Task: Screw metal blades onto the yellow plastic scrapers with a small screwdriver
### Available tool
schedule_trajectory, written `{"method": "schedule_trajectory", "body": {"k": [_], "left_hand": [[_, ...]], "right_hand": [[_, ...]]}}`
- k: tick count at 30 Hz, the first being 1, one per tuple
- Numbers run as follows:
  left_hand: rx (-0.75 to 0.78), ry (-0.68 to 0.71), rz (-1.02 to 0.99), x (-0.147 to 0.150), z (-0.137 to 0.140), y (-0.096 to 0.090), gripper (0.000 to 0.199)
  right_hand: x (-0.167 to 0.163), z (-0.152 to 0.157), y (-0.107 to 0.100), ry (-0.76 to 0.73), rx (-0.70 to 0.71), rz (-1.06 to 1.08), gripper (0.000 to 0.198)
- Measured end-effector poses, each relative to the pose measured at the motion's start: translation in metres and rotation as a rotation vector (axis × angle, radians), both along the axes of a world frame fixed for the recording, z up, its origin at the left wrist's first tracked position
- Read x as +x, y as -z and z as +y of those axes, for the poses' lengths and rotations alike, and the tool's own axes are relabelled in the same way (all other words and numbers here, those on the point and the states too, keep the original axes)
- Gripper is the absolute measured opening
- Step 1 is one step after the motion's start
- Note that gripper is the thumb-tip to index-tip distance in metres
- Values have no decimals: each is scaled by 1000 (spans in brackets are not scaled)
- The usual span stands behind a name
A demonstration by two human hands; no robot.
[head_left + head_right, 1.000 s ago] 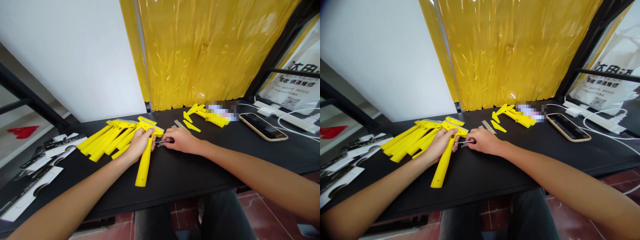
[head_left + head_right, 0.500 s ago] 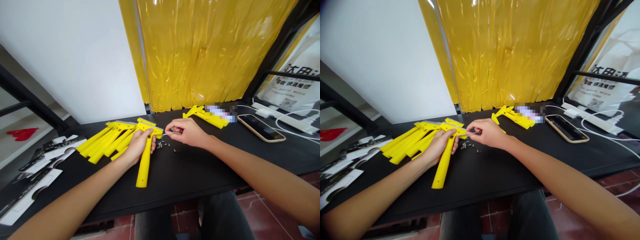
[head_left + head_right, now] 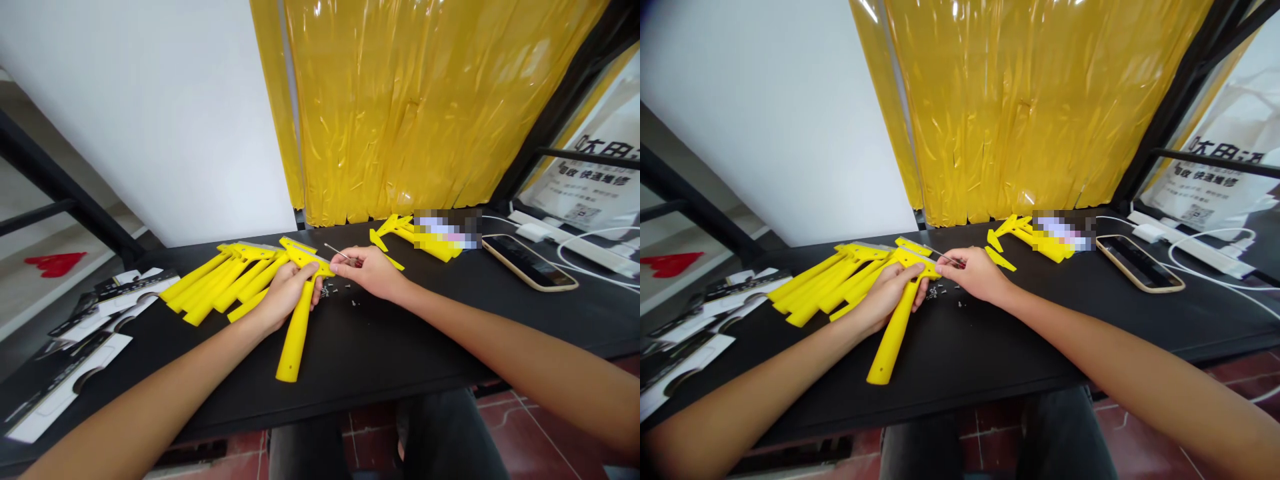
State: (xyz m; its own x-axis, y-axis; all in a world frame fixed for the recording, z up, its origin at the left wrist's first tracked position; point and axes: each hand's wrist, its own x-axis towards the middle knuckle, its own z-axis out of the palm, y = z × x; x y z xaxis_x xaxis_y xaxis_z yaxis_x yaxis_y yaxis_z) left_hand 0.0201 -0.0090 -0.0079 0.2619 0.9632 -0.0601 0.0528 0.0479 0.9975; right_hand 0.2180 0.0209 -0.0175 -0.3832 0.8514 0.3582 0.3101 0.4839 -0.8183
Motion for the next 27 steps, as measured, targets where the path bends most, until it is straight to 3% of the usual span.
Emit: {"method": "schedule_trajectory", "body": {"k": [6, 17, 23, 27], "left_hand": [[40, 38, 0, 1, -1, -1, 36], [48, 69, 72, -2, 2, 8, 40], [62, 68, 69, 1, -1, 4, 36], [57, 51, 64, 2, -1, 3, 35]], "right_hand": [[-6, -6, 0, -30, 204, -55, 14], [-7, -3, 0, 7, 51, -38, 13], [-4, -1, -1, -72, 180, -91, 14], [-3, -2, -2, -31, 241, -123, 12]]}}
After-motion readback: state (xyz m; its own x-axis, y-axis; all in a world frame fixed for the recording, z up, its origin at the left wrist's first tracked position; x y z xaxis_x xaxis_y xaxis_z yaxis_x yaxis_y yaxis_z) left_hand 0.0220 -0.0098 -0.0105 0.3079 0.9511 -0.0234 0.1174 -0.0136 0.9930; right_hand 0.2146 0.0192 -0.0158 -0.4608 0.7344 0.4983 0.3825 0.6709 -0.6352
